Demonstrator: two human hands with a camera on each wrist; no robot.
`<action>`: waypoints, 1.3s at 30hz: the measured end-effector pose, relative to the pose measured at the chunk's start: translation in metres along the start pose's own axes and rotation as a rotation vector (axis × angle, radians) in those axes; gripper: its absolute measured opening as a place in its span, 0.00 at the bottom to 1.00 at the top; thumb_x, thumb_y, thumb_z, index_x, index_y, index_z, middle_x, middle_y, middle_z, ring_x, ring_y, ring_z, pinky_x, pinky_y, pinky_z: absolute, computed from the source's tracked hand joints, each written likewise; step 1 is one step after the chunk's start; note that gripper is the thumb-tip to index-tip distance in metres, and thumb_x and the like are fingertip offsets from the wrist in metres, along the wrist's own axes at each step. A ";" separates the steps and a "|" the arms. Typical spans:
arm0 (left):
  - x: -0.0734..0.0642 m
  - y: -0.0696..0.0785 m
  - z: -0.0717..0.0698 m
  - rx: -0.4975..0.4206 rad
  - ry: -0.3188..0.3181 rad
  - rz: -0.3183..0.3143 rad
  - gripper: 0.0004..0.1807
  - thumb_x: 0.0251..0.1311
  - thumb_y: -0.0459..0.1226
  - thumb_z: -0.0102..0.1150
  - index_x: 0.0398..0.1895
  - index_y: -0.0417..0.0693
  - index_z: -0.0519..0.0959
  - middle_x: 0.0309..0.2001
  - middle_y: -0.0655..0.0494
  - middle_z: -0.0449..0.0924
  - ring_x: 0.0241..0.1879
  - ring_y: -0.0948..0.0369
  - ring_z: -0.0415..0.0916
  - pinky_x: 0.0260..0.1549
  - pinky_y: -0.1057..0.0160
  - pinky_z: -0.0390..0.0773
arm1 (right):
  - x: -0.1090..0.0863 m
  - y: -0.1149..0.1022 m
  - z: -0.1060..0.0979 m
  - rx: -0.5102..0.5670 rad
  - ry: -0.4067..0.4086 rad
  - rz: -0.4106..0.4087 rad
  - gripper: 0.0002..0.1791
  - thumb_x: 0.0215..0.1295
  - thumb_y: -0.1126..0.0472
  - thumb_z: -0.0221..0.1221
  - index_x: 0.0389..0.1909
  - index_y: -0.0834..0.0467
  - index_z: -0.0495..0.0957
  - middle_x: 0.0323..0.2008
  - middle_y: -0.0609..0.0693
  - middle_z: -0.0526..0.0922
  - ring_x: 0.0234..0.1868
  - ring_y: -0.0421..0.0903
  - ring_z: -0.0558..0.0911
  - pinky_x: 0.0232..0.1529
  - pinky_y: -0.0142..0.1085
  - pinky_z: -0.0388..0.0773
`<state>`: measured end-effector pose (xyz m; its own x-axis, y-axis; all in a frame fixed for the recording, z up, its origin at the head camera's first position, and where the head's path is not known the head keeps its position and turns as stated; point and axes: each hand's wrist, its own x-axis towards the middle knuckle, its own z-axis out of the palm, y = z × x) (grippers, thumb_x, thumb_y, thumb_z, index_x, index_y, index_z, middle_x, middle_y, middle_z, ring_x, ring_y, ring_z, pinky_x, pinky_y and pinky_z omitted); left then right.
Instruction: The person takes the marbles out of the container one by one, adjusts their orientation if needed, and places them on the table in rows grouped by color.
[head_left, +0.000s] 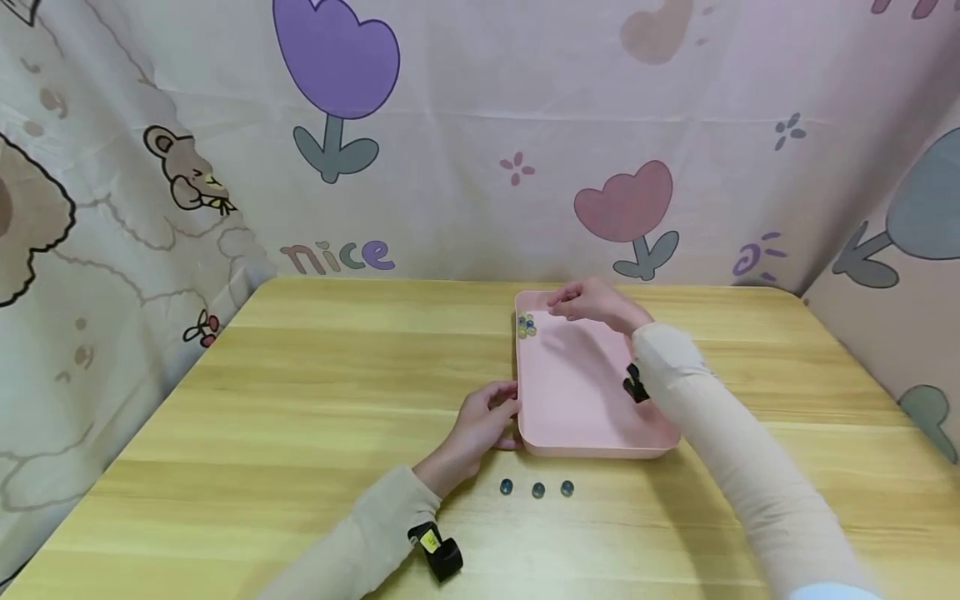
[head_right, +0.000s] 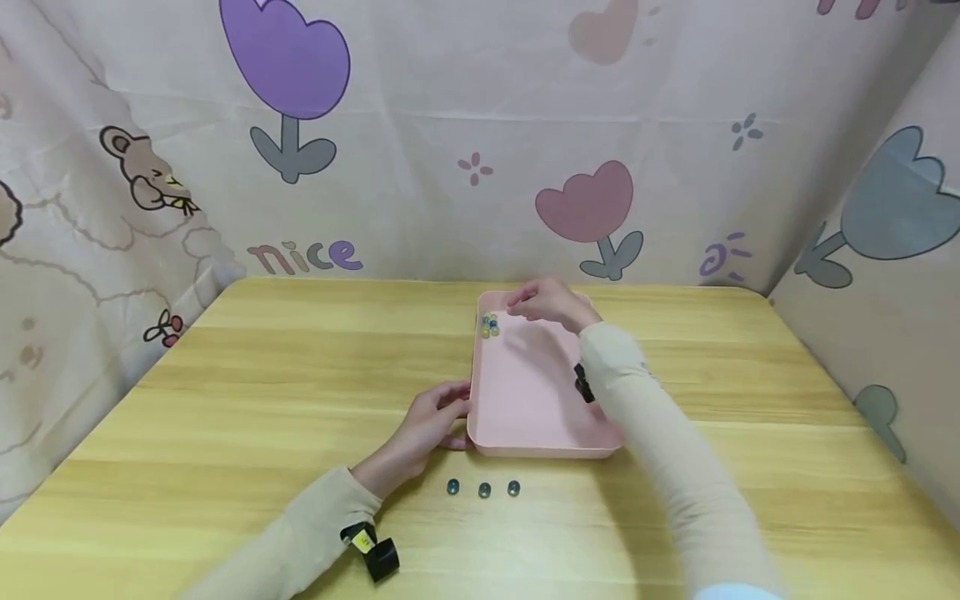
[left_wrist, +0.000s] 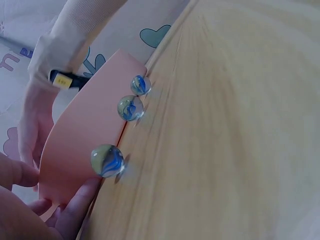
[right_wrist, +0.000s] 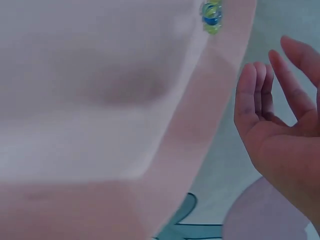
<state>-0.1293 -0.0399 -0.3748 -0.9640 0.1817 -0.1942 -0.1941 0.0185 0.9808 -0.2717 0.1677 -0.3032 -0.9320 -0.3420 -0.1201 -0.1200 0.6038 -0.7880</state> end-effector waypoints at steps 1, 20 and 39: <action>0.000 0.000 0.000 -0.002 0.003 0.000 0.22 0.66 0.30 0.51 0.63 0.34 0.69 0.55 0.42 0.72 0.48 0.51 0.77 0.28 0.60 0.86 | 0.004 0.001 0.002 0.014 -0.004 0.008 0.17 0.67 0.63 0.58 0.52 0.69 0.78 0.50 0.62 0.80 0.51 0.59 0.78 0.55 0.44 0.79; -0.003 -0.001 -0.002 0.002 -0.007 0.024 0.21 0.66 0.31 0.52 0.62 0.34 0.70 0.54 0.42 0.73 0.47 0.52 0.77 0.28 0.60 0.86 | 0.034 0.020 0.040 0.252 0.139 0.103 0.13 0.64 0.66 0.61 0.47 0.69 0.81 0.36 0.47 0.82 0.29 0.40 0.73 0.30 0.26 0.73; -0.005 -0.002 -0.001 0.006 0.003 0.025 0.21 0.66 0.31 0.52 0.62 0.34 0.70 0.55 0.42 0.73 0.49 0.51 0.76 0.27 0.61 0.86 | 0.033 0.017 0.054 0.080 0.189 0.104 0.09 0.60 0.69 0.63 0.40 0.69 0.83 0.46 0.58 0.81 0.35 0.41 0.73 0.33 0.26 0.72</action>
<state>-0.1239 -0.0420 -0.3756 -0.9690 0.1795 -0.1697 -0.1689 0.0202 0.9854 -0.2864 0.1278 -0.3528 -0.9864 -0.1348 -0.0941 0.0011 0.5670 -0.8237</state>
